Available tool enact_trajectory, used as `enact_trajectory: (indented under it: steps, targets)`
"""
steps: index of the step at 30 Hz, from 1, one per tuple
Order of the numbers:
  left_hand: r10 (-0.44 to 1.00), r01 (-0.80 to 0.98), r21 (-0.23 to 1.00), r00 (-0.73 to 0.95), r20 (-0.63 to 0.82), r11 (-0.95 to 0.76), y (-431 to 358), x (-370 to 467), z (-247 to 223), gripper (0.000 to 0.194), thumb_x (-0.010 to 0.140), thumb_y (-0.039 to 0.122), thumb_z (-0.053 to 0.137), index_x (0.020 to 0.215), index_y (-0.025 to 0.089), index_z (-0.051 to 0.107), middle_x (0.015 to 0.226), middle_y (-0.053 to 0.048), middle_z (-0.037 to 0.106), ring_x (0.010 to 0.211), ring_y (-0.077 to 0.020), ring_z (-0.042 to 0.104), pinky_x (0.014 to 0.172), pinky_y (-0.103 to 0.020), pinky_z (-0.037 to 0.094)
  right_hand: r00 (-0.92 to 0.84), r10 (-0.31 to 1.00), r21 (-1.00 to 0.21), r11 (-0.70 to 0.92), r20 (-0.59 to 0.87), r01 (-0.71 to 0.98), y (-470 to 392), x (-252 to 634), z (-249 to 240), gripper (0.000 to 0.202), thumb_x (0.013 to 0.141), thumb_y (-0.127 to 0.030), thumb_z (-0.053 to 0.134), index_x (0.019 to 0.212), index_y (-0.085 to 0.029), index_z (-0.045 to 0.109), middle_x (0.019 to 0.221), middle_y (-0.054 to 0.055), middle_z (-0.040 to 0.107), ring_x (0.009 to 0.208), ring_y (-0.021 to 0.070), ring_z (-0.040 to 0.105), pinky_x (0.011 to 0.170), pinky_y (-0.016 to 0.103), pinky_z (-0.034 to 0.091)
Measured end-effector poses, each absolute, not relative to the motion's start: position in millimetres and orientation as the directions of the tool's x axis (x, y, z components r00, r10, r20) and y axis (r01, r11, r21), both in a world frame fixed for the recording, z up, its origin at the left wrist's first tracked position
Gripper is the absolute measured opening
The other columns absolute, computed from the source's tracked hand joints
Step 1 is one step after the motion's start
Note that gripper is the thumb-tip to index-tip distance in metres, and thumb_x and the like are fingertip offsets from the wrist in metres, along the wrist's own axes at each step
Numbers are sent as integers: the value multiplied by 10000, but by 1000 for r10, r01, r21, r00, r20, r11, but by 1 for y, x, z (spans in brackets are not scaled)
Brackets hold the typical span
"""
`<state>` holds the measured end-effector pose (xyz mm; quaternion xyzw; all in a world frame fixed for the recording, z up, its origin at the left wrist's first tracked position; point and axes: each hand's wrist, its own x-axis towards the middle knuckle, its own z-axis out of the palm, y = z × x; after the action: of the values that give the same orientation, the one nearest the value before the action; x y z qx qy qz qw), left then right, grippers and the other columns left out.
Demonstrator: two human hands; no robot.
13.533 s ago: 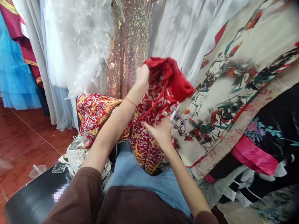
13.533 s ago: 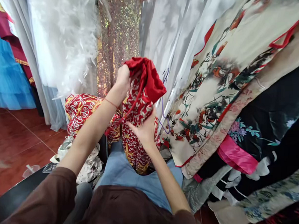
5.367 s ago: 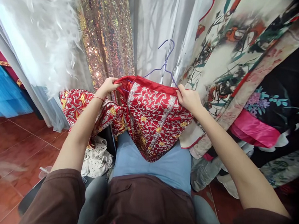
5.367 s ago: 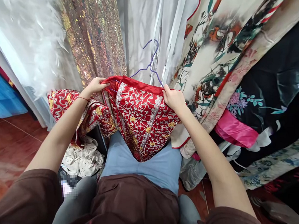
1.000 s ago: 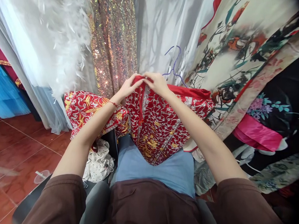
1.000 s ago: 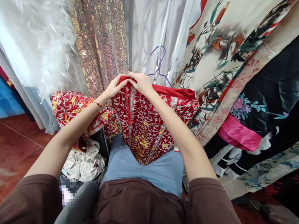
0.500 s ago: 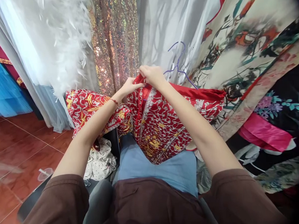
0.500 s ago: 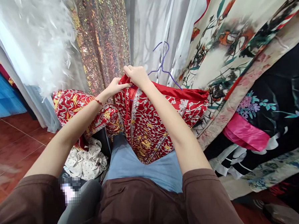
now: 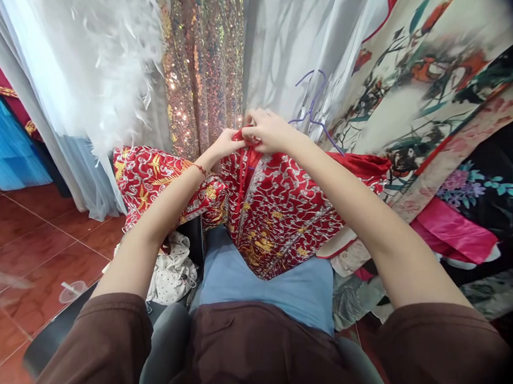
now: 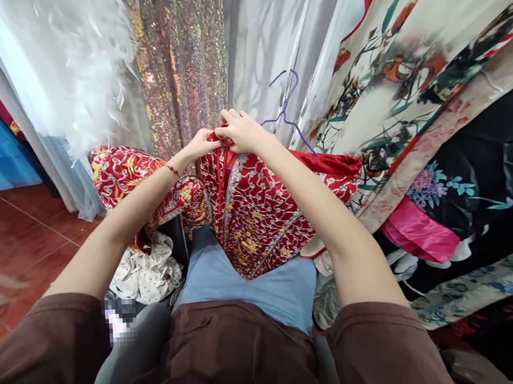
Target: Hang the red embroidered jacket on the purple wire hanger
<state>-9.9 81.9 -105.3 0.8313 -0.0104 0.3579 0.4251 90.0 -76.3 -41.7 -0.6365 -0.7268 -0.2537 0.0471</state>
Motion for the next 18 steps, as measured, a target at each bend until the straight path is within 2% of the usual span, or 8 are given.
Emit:
enact_trajectory:
  steps: [3, 7, 11, 14, 18]
  targets:
    - [290, -311, 718, 760, 581, -623, 78, -13, -105, 307, 747, 333, 794, 628, 153, 575, 554, 7, 479, 641, -132, 496, 619, -288, 424, -214, 895, 361, 64, 392, 931, -78, 94, -47, 255, 874, -307, 668, 1120, -243, 657, 1321, 108, 555, 1252, 366, 465, 998, 510, 375]
    - [309, -312, 769, 782, 541, -558, 77, -14, -107, 313, 809, 423, 687, 685, 142, 621, 602, -17, 586, 614, -130, 546, 623, -283, 459, -194, 896, 379, 32, 398, 925, -81, 98, -46, 235, 914, -270, 581, 1129, -244, 671, 1299, 113, 579, 1222, 340, 504, 991, 496, 373]
    - [296, -375, 739, 743, 601, -560, 80, -12, -107, 427, 867, 539, 559, 807, 136, 688, 776, -46, 707, 808, -180, 651, 799, -313, 518, -181, 893, 373, 16, 412, 928, -87, 102, -41, 292, 916, -258, 546, 1187, -243, 655, 1352, 110, 555, 1217, 325, 506, 986, 486, 387]
    - [303, -395, 728, 721, 624, -561, 82, -8, -105, 484, 905, 596, 503, 834, 151, 680, 807, -56, 723, 899, -217, 663, 850, -334, 518, -151, 903, 325, 13, 403, 946, -89, 101, -41, 342, 902, -258, 554, 1235, -271, 631, 1411, 92, 515, 1183, 301, 523, 965, 465, 415]
    - [310, -380, 763, 749, 585, -522, 87, -2, -108, 580, 940, 685, 400, 786, 172, 620, 689, -66, 657, 803, -222, 661, 768, -353, 519, -111, 911, 277, -3, 396, 961, -88, 95, -50, 382, 876, -225, 555, 1252, -256, 619, 1462, 106, 463, 1147, 291, 544, 950, 468, 440]
